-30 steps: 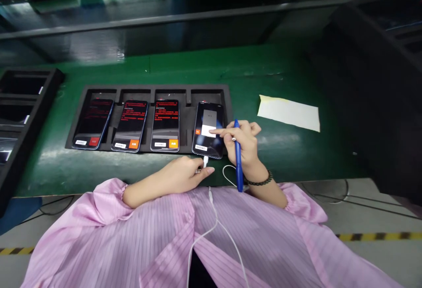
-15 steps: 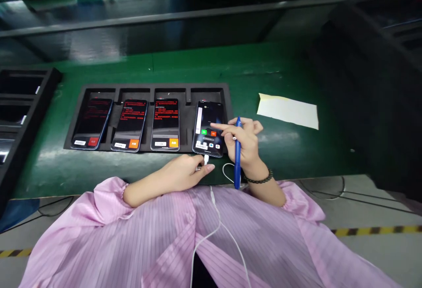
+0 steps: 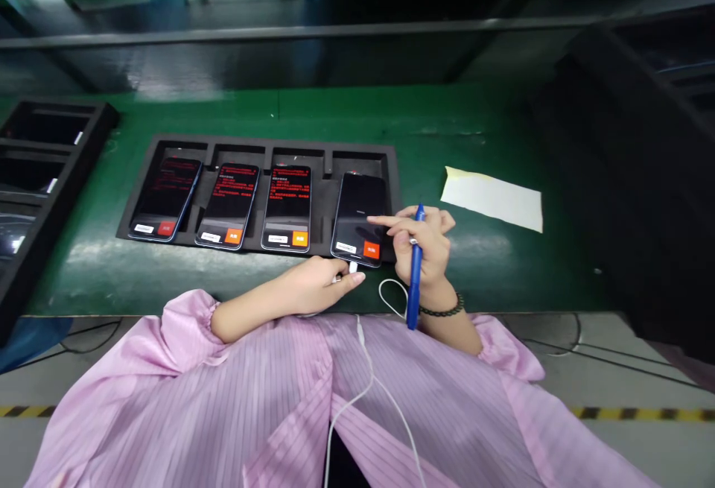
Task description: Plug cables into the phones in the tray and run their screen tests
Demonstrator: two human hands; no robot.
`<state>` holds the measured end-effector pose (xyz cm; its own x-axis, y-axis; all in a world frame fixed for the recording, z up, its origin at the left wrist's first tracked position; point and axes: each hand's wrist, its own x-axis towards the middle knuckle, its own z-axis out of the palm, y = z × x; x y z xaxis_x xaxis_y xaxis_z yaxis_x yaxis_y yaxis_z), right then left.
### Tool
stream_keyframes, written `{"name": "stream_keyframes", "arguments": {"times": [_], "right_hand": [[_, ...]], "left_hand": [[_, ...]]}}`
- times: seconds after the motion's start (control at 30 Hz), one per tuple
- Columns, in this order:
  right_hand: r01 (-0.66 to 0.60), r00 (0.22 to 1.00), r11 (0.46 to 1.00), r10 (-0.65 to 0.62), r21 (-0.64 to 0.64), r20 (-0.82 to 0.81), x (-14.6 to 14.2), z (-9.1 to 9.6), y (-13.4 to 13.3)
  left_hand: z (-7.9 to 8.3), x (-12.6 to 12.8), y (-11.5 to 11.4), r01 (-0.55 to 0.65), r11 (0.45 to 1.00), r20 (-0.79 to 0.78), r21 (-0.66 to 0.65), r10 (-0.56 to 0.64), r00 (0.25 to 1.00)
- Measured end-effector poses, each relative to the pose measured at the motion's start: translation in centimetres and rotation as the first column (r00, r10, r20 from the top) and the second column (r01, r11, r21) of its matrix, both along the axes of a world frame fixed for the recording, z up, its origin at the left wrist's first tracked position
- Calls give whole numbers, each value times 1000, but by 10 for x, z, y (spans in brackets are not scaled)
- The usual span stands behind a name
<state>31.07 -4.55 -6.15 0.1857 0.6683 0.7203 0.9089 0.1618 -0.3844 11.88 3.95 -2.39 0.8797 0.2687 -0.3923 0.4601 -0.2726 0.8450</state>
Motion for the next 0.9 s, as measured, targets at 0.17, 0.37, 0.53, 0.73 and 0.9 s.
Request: {"name": "stream_keyframes", "arguments": {"times": [0.17,0.37,0.53,0.73,0.9], "right_hand": [[-90,993,996,89,9,77,-10,5,-4],[-181,970,983,175,26,167,-15,14,1],[-110,994,985,109,136,16,-4,13,-1],[-132,991,991,132,21,-30,-2,9,-7],[36,990,994,-21,108,-137,-5,1,-4]], "left_hand": [[-2,1,-2,5,1000,20,29,-5,1000],[0,0,1,5,1000,2,24,-5,1000],[1,1,2,10,1000,-13,5,-10,1000],[-1,-1,0,13,999,15,31,-13,1000],[-2,-1,-2,35,992,3,118,-36,999]]}}
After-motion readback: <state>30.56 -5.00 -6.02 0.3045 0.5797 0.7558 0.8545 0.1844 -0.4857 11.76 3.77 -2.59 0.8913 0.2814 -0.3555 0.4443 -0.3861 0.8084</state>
